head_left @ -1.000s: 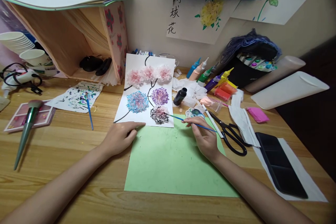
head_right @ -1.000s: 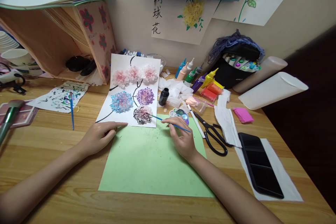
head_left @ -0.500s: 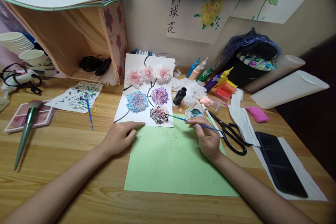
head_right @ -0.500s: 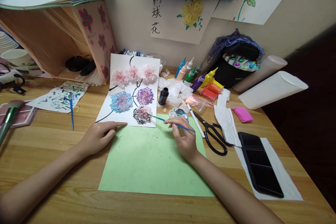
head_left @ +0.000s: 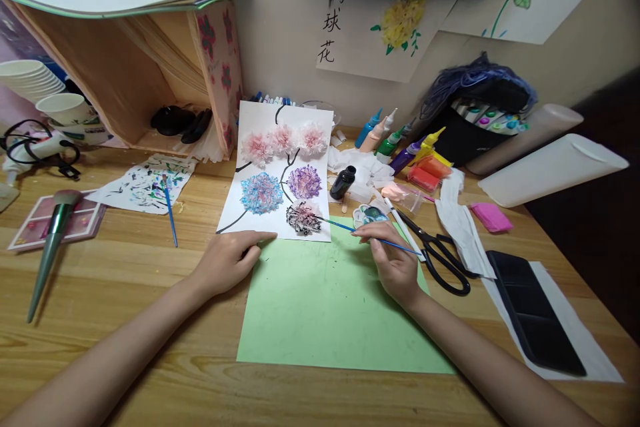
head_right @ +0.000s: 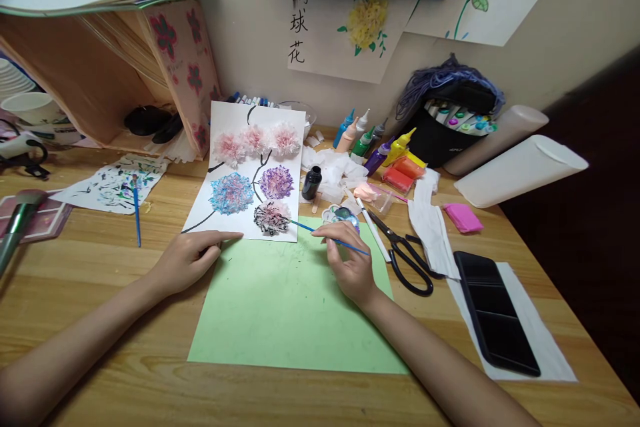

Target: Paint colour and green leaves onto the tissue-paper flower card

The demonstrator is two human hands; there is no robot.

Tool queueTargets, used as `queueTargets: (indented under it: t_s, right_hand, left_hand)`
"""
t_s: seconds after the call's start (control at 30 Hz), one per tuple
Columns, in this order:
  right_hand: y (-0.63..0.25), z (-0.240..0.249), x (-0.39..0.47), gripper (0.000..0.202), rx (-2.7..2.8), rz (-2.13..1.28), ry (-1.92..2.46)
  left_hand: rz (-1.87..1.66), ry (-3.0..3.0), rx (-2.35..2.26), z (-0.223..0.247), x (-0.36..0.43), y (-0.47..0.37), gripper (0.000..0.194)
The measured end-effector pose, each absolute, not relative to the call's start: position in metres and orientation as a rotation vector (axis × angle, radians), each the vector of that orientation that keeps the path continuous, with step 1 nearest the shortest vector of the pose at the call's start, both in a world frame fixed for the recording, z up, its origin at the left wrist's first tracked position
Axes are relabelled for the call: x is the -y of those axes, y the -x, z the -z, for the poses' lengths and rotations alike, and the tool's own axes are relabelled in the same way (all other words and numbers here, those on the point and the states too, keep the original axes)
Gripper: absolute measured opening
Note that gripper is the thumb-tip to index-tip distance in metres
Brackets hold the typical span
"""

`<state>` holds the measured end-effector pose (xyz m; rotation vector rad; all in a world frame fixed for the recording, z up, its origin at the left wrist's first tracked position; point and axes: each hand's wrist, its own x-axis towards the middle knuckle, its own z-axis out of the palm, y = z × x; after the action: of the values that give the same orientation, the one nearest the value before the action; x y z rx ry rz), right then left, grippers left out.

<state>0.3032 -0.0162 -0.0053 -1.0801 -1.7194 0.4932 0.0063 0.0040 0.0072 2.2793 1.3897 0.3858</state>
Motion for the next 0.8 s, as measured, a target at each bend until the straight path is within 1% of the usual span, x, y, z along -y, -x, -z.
queueTargets:
  t_s: [0.8]
  right_hand:
    - [-0.3029,0.0046,0.0161,0.022,1.756,-0.504,1.031]
  left_hand:
    - [-0.379,-2.275,-1.390,-0.0064,-0.0047,-0.0058,0.043]
